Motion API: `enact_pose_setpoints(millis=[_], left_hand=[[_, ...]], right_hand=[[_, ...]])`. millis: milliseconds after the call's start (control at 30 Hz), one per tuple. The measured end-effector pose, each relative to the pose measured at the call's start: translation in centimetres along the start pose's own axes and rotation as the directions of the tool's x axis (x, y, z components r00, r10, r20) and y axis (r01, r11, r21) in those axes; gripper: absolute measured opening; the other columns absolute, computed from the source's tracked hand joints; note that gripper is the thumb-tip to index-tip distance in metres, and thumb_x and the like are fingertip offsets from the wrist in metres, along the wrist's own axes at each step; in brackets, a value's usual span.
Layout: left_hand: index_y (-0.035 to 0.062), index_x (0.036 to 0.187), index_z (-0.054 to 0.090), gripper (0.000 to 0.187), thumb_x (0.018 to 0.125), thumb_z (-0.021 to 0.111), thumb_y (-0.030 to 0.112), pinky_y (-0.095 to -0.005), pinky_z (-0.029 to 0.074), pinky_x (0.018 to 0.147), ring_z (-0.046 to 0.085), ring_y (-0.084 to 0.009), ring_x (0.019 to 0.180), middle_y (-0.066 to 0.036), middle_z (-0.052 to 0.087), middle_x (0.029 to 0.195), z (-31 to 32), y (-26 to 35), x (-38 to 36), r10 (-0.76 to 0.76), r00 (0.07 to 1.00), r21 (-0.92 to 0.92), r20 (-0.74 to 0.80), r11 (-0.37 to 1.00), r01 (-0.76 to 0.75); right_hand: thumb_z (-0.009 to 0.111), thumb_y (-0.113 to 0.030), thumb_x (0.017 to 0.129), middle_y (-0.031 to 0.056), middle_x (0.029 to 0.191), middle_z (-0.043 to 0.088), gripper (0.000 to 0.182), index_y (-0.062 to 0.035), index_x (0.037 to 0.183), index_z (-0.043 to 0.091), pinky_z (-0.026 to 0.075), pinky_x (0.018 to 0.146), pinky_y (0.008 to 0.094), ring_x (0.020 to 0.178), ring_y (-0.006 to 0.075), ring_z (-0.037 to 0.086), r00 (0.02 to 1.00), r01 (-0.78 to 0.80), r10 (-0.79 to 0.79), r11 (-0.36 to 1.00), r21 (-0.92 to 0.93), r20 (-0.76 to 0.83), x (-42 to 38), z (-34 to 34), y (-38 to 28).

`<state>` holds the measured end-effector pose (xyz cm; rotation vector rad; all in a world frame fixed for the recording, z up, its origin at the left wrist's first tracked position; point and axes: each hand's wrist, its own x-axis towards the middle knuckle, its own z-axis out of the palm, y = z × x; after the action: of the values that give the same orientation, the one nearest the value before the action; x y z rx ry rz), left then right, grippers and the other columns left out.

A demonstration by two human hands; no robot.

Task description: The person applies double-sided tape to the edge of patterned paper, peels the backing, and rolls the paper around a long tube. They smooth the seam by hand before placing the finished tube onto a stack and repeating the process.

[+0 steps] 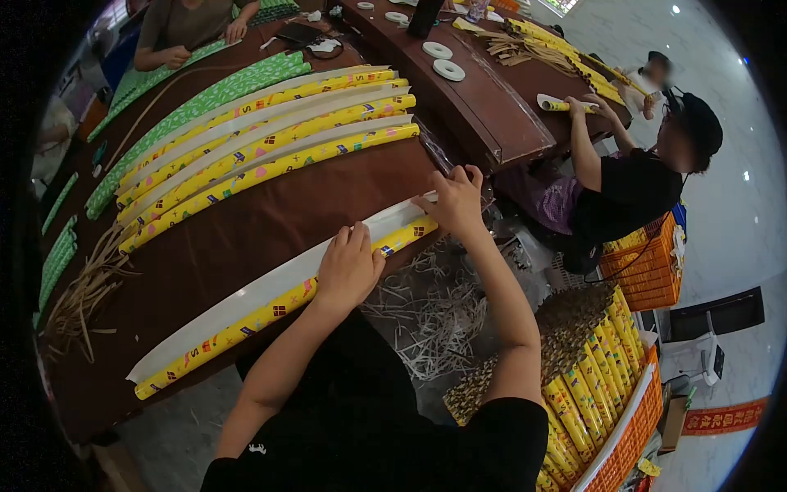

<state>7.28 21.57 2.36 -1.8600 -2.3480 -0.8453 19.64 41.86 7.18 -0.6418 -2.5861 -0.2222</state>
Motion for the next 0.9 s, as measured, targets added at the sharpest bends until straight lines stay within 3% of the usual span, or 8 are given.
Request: enact_pose_setpoints(millis=[400, 600, 667, 700, 767, 900], left_hand=[[-0.0116, 0.117, 0.059, 0.046, 0.088, 0.056, 0.024, -0.0400, 0.046, 0.095, 0.053, -0.0315, 0.106, -0.018, 0.056, 0.120, -0.2, 0.2, 0.0, 0.020, 1.000, 0.046, -0.012, 0.999, -0.020], [-0.0079, 0.114, 0.062, 0.041, 0.086, 0.058, 0.022, -0.0405, 0.049, 0.091, 0.055, -0.0310, 0.103, -0.017, 0.058, 0.115, -1.2, 0.3, 1.3, 0.013, 0.997, 0.073, 0.076, 0.997, -0.019], [-0.0028, 0.106, 0.065, 0.029, 0.083, 0.062, 0.016, -0.0415, 0.052, 0.086, 0.058, -0.0315, 0.099, -0.016, 0.059, 0.111, -2.3, 0.2, 4.0, -0.026, 0.914, 0.143, 0.405, 0.989, -0.035], [-0.0028, 0.106, 0.065, 0.029, 0.083, 0.062, 0.016, -0.0415, 0.052, 0.086, 0.058, -0.0315, 0.099, -0.016, 0.059, 0.111, -2.0, 0.1, 5.2, -0.024, 0.915, 0.147, 0.402, 0.988, -0.039], [0.0011, 0.101, 0.065, 0.022, 0.080, 0.064, 0.010, -0.0427, 0.054, 0.081, 0.060, -0.0325, 0.098, -0.015, 0.060, 0.107, -0.3, -0.1, 7.7, 0.036, 0.967, 0.153, 0.252, 0.985, -0.077], [0.0024, 0.102, 0.063, 0.024, 0.080, 0.066, 0.012, -0.0437, 0.053, 0.080, 0.061, -0.0338, 0.099, -0.016, 0.061, 0.107, 2.2, 0.9, 10.9, -0.025, 0.973, 0.073, 0.230, 0.997, 0.009]], right_hand=[[0.076, -0.033, 0.073, 0.0038, 0.071, 0.065, 0.035, -0.0099, 0.091, 0.057, 0.029, 0.101, 0.0496, 0.090, 0.0230, 0.056, 1.000, 0.010, -0.011, 0.997, -0.077, -0.011, -0.3, 1.3, -1.1], [0.075, -0.035, 0.073, 0.0038, 0.076, 0.067, 0.040, -0.0086, 0.097, 0.058, 0.029, 0.100, 0.0499, 0.093, 0.0236, 0.056, 1.000, -0.019, 0.020, 0.994, -0.106, 0.004, -0.4, 1.7, -1.3], [0.075, -0.034, 0.073, 0.0038, 0.076, 0.067, 0.041, -0.0078, 0.099, 0.058, 0.028, 0.100, 0.0499, 0.094, 0.0241, 0.056, 1.000, -0.017, 0.019, 0.992, -0.128, 0.014, -0.5, 1.9, -1.4], [0.075, -0.034, 0.073, 0.0038, 0.076, 0.067, 0.041, -0.0078, 0.099, 0.058, 0.028, 0.100, 0.0499, 0.094, 0.0241, 0.056, 1.000, -0.019, 0.021, 0.992, -0.128, 0.007, -0.6, 2.0, -1.4], [0.075, -0.035, 0.073, 0.0043, 0.077, 0.067, 0.042, -0.0072, 0.098, 0.058, 0.029, 0.099, 0.0504, 0.094, 0.0248, 0.056, 1.000, -0.007, 0.007, 0.992, -0.127, -0.004, -0.6, 2.3, -1.2], [0.072, -0.032, 0.076, 0.0054, 0.078, 0.067, 0.036, -0.0067, 0.097, 0.057, 0.029, 0.098, 0.0504, 0.094, 0.0252, 0.056, 0.999, -0.009, 0.012, 0.996, -0.085, 0.035, -0.6, 1.8, -0.8]])
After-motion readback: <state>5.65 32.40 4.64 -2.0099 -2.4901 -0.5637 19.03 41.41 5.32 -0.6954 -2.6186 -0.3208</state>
